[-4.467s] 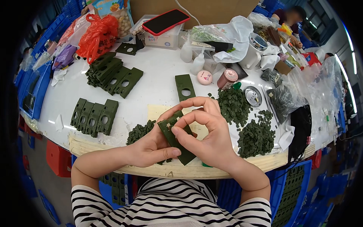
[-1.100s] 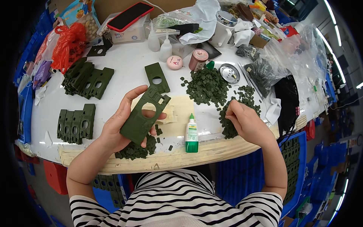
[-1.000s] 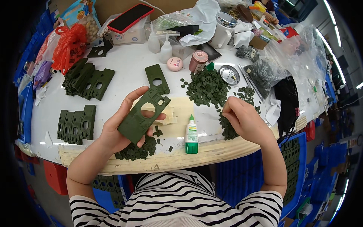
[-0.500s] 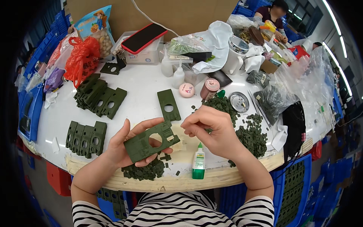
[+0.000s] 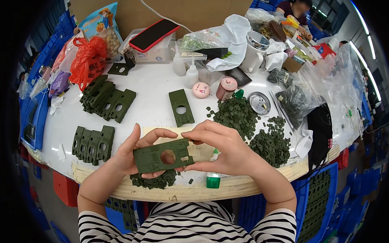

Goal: Assembling plastic toy tank models by applying adhesive and attaching small camouflage components.

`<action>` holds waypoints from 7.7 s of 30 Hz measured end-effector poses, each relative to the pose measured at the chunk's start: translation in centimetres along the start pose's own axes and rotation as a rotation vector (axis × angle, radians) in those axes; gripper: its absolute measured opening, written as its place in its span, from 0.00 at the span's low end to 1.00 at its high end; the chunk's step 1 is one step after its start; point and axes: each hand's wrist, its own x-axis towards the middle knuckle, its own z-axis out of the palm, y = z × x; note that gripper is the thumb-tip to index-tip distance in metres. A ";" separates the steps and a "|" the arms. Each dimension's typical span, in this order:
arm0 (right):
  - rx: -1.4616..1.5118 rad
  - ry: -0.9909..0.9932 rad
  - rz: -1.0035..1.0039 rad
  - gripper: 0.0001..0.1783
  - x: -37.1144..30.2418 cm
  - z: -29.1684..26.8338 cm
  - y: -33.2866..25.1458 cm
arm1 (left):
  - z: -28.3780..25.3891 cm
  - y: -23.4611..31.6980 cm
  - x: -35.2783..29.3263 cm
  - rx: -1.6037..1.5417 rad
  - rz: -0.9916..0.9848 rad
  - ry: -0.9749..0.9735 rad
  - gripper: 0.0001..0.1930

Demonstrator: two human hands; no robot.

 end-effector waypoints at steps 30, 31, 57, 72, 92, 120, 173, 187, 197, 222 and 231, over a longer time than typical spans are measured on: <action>0.695 0.314 0.491 0.09 -0.5 1.7 -0.6 | 1.5 -0.7 0.1 0.248 0.358 0.378 0.31; 0.685 0.301 0.481 0.09 -0.6 1.6 -0.4 | 1.5 -0.8 0.1 0.248 0.364 0.386 0.31; 0.078 0.178 0.141 0.05 -0.4 2.5 -1.5 | 1.3 -1.3 0.1 0.270 0.243 0.308 0.28; 0.016 0.195 0.137 0.05 -0.3 2.9 -1.6 | 1.4 -1.3 0.1 0.310 0.220 0.341 0.30; -0.287 0.211 -0.056 0.09 0.0 2.9 -1.7 | 1.3 -1.4 0.0 0.298 0.243 0.340 0.29; -0.318 0.157 -0.017 0.10 -0.2 2.9 -2.1 | 1.0 -2.1 0.3 0.455 0.295 0.340 0.28; -0.369 0.289 -0.093 0.15 -0.3 3.6 -2.1 | 1.3 -2.2 0.2 0.395 0.405 0.366 0.28; -0.590 0.297 -0.304 0.19 -1.0 3.7 -2.1 | 1.2 -2.2 0.2 0.324 0.421 0.333 0.28; -0.294 0.200 -0.112 0.38 -0.3 3.2 -2.3 | 0.3 0.6 -0.5 0.367 0.253 0.178 0.34; -0.498 0.228 -0.216 0.26 -0.5 3.8 -2.3 | -0.8 1.4 -0.7 0.550 0.239 0.128 0.32; -0.494 0.281 -0.199 0.19 -0.2 3.4 -2.1 | -1.7 2.6 -1.1 0.444 0.325 0.462 0.19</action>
